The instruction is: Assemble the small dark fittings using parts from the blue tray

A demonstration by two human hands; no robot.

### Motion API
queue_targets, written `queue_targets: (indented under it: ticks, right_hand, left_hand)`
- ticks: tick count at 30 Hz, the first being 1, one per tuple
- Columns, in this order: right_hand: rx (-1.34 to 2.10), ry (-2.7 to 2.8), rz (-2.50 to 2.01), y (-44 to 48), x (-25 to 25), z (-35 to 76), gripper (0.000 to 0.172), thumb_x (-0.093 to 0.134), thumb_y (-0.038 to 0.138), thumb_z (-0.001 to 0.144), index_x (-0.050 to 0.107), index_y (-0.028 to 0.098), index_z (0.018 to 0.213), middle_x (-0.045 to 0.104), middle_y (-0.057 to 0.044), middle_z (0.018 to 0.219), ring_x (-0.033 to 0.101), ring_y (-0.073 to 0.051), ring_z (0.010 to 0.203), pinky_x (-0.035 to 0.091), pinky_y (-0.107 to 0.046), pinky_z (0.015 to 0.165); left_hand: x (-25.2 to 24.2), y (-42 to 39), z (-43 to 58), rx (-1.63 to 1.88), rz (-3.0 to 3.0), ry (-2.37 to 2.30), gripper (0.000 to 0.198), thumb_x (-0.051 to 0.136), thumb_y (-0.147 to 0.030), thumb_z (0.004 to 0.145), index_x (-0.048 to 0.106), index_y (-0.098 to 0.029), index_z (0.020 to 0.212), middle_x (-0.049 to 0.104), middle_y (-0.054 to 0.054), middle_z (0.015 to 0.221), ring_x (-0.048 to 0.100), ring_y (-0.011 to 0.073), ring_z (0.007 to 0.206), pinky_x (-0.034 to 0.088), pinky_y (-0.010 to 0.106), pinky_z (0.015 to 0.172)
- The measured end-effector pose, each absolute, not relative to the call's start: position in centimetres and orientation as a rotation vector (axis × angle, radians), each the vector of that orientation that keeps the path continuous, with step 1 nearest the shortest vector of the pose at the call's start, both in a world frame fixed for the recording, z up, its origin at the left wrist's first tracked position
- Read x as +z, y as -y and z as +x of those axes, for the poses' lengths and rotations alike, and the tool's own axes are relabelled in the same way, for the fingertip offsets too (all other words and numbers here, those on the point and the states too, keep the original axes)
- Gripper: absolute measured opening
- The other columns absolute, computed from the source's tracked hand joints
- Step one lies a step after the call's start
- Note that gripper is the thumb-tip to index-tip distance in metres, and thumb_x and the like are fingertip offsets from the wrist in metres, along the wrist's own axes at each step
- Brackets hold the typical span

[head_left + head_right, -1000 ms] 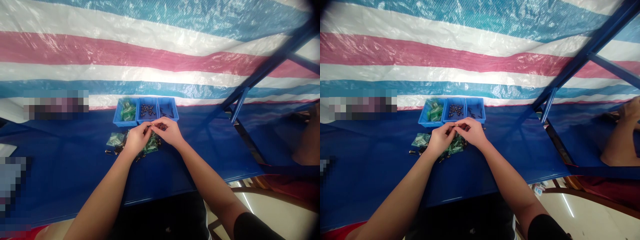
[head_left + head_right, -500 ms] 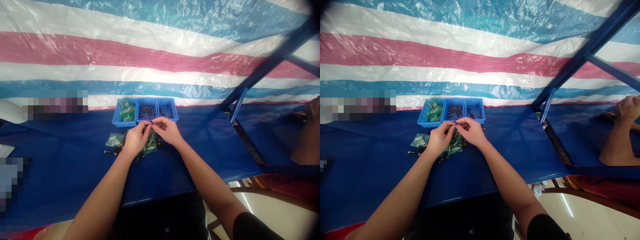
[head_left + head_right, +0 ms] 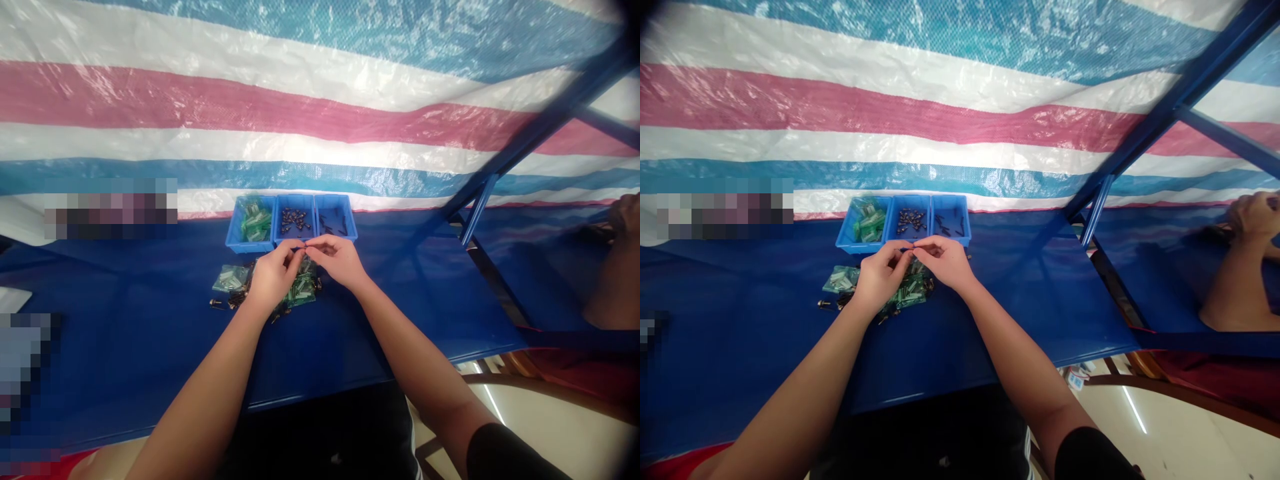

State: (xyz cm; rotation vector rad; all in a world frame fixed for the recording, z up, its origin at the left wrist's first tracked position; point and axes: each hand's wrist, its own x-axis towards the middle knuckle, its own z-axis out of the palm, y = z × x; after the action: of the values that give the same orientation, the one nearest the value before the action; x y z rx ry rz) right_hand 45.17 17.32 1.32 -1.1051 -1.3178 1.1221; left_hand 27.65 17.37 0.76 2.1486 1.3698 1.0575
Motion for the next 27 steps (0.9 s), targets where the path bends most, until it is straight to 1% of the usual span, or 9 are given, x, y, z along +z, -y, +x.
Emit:
queue_targets:
  ticks: [3, 6, 8, 14, 18, 22, 27]
  right_hand:
    - [1.123, 1.317, -1.11, -17.38, 1.14, 45.21, 0.026, 0.076, 0.039, 0.077, 0.075, 0.019, 0.094, 0.076, -0.005, 0.088, 0.069, -0.016, 0.075, 0.059, -0.031, 0.073]
    - [1.123, 1.323, -1.114, -17.34, 1.18, 45.26, 0.029, 0.076, 0.041, 0.077, 0.076, 0.019, 0.096, 0.077, -0.006, 0.09, 0.07, -0.017, 0.078, 0.059, -0.032, 0.075]
    - [1.123, 1.323, -1.113, -17.31, 1.25, 45.26, 0.029, 0.077, 0.041, 0.077, 0.076, 0.019, 0.097, 0.077, -0.006, 0.092, 0.071, -0.017, 0.08, 0.06, -0.033, 0.077]
    - [1.136, 1.315, -1.056, -17.46, 0.98, 45.12, 0.029, 0.077, 0.038, 0.076, 0.075, 0.019, 0.097, 0.077, -0.006, 0.092, 0.072, -0.018, 0.082, 0.06, -0.034, 0.079]
    - [1.124, 1.324, -1.072, -17.57, 0.69, 45.19, 0.03, 0.077, 0.04, 0.076, 0.075, 0.019, 0.096, 0.077, -0.006, 0.092, 0.072, -0.018, 0.083, 0.06, -0.034, 0.079]
    - [1.121, 1.318, -1.065, -17.61, 0.65, 45.33, 0.03, 0.077, 0.04, 0.076, 0.075, 0.019, 0.097, 0.077, -0.006, 0.092, 0.072, -0.018, 0.083, 0.06, -0.033, 0.079]
    - [1.15, 1.302, -1.06, -17.57, 0.78, 45.27, 0.027, 0.078, 0.037, 0.075, 0.075, 0.019, 0.095, 0.077, -0.005, 0.09, 0.072, -0.018, 0.082, 0.06, -0.033, 0.078]
  left_hand:
    - [0.86, -17.34, 27.65, 1.057, 2.163, -1.381, 0.026, 0.053, -0.04, 0.098, 0.066, -0.022, 0.111, 0.061, -0.003, 0.066, 0.055, 0.011, 0.057, 0.039, 0.021, 0.059]
    - [0.97, -17.34, 27.63, 1.072, 2.159, -1.368, 0.027, 0.052, -0.041, 0.099, 0.068, -0.022, 0.108, 0.067, -0.001, 0.073, 0.059, 0.0121, 0.061, 0.042, 0.022, 0.062]
    - [0.99, -17.37, 27.58, 1.084, 2.154, -1.366, 0.027, 0.052, -0.041, 0.099, 0.068, -0.022, 0.108, 0.068, 0.0, 0.074, 0.059, 0.012, 0.06, 0.042, 0.022, 0.062]
    - [0.93, -17.55, 27.39, 1.113, 2.151, -1.384, 0.025, 0.054, -0.04, 0.098, 0.069, -0.022, 0.108, 0.062, -0.003, 0.065, 0.053, 0.0099, 0.055, 0.041, 0.02, 0.059]
    - [1.01, -17.53, 27.44, 1.136, 2.164, -1.376, 0.025, 0.055, -0.04, 0.098, 0.069, -0.022, 0.108, 0.058, -0.004, 0.063, 0.051, 0.0092, 0.053, 0.04, 0.02, 0.059]
    - [1.06, -17.51, 27.47, 1.169, 2.152, -1.349, 0.025, 0.057, -0.039, 0.097, 0.068, -0.021, 0.111, 0.054, -0.005, 0.061, 0.048, 0.0085, 0.052, 0.04, 0.019, 0.058]
    - [0.92, -17.62, 27.41, 1.162, 2.172, -1.351, 0.022, 0.057, -0.036, 0.096, 0.069, -0.022, 0.108, 0.056, -0.005, 0.062, 0.049, 0.0089, 0.054, 0.042, 0.02, 0.06]
